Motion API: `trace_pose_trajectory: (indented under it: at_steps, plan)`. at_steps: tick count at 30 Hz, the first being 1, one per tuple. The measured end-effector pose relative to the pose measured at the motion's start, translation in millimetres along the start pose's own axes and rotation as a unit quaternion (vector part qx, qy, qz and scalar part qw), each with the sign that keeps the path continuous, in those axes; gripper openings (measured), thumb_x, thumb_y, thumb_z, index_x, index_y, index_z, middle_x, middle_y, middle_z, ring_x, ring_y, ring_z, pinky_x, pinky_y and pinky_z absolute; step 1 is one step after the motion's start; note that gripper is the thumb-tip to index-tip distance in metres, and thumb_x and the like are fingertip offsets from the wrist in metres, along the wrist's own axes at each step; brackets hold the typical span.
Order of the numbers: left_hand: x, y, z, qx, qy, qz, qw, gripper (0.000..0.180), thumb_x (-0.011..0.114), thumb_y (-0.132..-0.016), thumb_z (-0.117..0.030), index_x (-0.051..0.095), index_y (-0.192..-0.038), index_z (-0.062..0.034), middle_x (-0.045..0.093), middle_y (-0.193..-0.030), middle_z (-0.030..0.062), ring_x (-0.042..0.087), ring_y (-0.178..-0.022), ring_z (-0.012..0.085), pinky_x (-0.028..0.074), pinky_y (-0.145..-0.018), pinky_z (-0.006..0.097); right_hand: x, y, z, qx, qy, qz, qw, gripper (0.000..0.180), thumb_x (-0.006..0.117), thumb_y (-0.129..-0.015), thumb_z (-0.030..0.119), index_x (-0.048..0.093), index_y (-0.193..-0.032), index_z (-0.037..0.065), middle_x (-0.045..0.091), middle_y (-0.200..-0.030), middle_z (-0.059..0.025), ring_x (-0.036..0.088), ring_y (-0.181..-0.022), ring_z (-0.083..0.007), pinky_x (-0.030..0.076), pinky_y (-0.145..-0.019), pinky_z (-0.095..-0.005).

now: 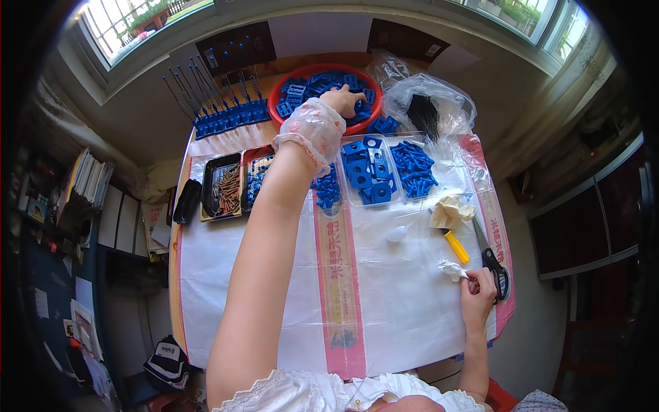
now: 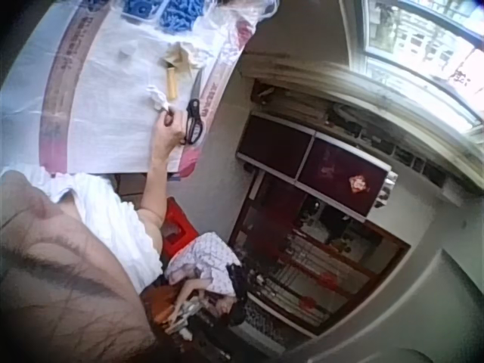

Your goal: Assembling electrical components onto blue plastic bases.

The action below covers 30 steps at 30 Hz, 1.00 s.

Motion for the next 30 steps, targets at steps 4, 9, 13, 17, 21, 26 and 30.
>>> trace_pose_trajectory:
  at_steps: [4, 9, 13, 17, 21, 26, 30]
  plan:
    - [12.6, -3.7, 17.9, -0.030, -0.011, -0.052, 0.998, 0.060, 0.073, -0.092, -0.027, 0.049, -0.146, -0.0401, 0.034, -0.160, 0.0170, 0.036, -0.144, 0.0492, 0.041, -0.114, 0.054, 1.4, -2.1, 4.1, -0.013, -0.006, 0.003, 1.000, 0.016, 0.069, -0.077, -0.011, 0.064, -0.089, -0.002, 0.054, -0.079, -0.0071, 0.046, -0.054, -0.0133, 0.037, -0.050, -0.0287]
    - [15.4, -9.4, 20.8, -0.012, -0.012, -0.022, 1.000, 0.050, 0.067, -0.097, -0.033, 0.050, -0.145, -0.0370, 0.035, -0.159, 0.0202, 0.035, -0.144, 0.0518, 0.040, -0.113, 0.060, 2.3, -1.5, 4.6, -0.004, -0.005, 0.001, 1.000, 0.016, 0.069, -0.077, -0.011, 0.064, -0.089, -0.002, 0.054, -0.079, -0.0075, 0.047, -0.055, -0.0136, 0.037, -0.051, -0.0293]
    - [15.9, -10.9, 30.6, -0.006, -0.016, -0.039, 0.999, 0.050, 0.070, -0.096, -0.033, 0.052, -0.142, -0.0341, 0.036, -0.157, 0.0226, 0.035, -0.142, 0.0550, 0.041, -0.112, 0.060, 1.2, -1.1, 3.1, -0.010, 0.002, 0.005, 1.000, 0.017, 0.070, -0.077, -0.011, 0.063, -0.090, -0.002, 0.054, -0.080, -0.0078, 0.047, -0.055, -0.0142, 0.038, -0.051, -0.0298]
    - [15.2, -10.0, 30.3, 0.001, 0.009, -0.053, 0.999, 0.052, 0.074, -0.093, -0.023, 0.054, -0.141, -0.0287, 0.036, -0.156, 0.0251, 0.037, -0.140, 0.0562, 0.043, -0.111, 0.058, 2.3, -1.6, 1.9, -0.014, -0.005, 0.002, 1.000, 0.017, 0.070, -0.077, -0.011, 0.063, -0.090, -0.002, 0.054, -0.079, -0.0077, 0.047, -0.054, -0.0144, 0.037, -0.051, -0.0299]
    - [14.4, -9.9, 36.7, 0.009, -0.009, -0.057, 0.998, 0.055, 0.073, -0.093, -0.025, 0.052, -0.144, -0.0288, 0.038, -0.154, 0.0274, 0.038, -0.138, 0.0589, 0.041, -0.112, 0.058, 1.8, -2.3, 4.8, -0.014, 0.000, 0.008, 1.000, 0.017, 0.070, -0.077, -0.011, 0.063, -0.089, -0.002, 0.054, -0.079, -0.0075, 0.047, -0.055, -0.0143, 0.037, -0.051, -0.0301]
    - [17.8, -13.2, 33.0, -0.012, -0.009, -0.046, 0.999, 0.059, 0.076, -0.091, -0.026, 0.053, -0.145, -0.0294, 0.039, -0.153, 0.0259, 0.038, -0.139, 0.0565, 0.040, -0.113, 0.058, 1.8, -2.2, 3.3, -0.011, -0.010, 0.005, 1.000, 0.017, 0.070, -0.077, -0.011, 0.063, -0.090, -0.002, 0.054, -0.079, -0.0077, 0.047, -0.055, -0.0145, 0.037, -0.051, -0.0303]
    - [20.5, -18.6, 31.1, -0.009, -0.022, -0.057, 0.998, 0.057, 0.076, -0.090, -0.024, 0.056, -0.143, -0.0320, 0.041, -0.151, 0.0234, 0.042, -0.136, 0.0509, 0.042, -0.110, 0.058, -1.0, -0.7, 3.8, -0.010, 0.004, 0.007, 1.000, 0.017, 0.069, -0.077, -0.011, 0.063, -0.090, -0.002, 0.054, -0.080, -0.0082, 0.048, -0.055, -0.0154, 0.038, -0.051, -0.0308]
Point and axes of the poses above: each hand's wrist, its own y-axis away from the middle knuckle, its own x-axis out of the palm, z = x × y, the point moved 2 cm from there along -y, towards the middle knuckle
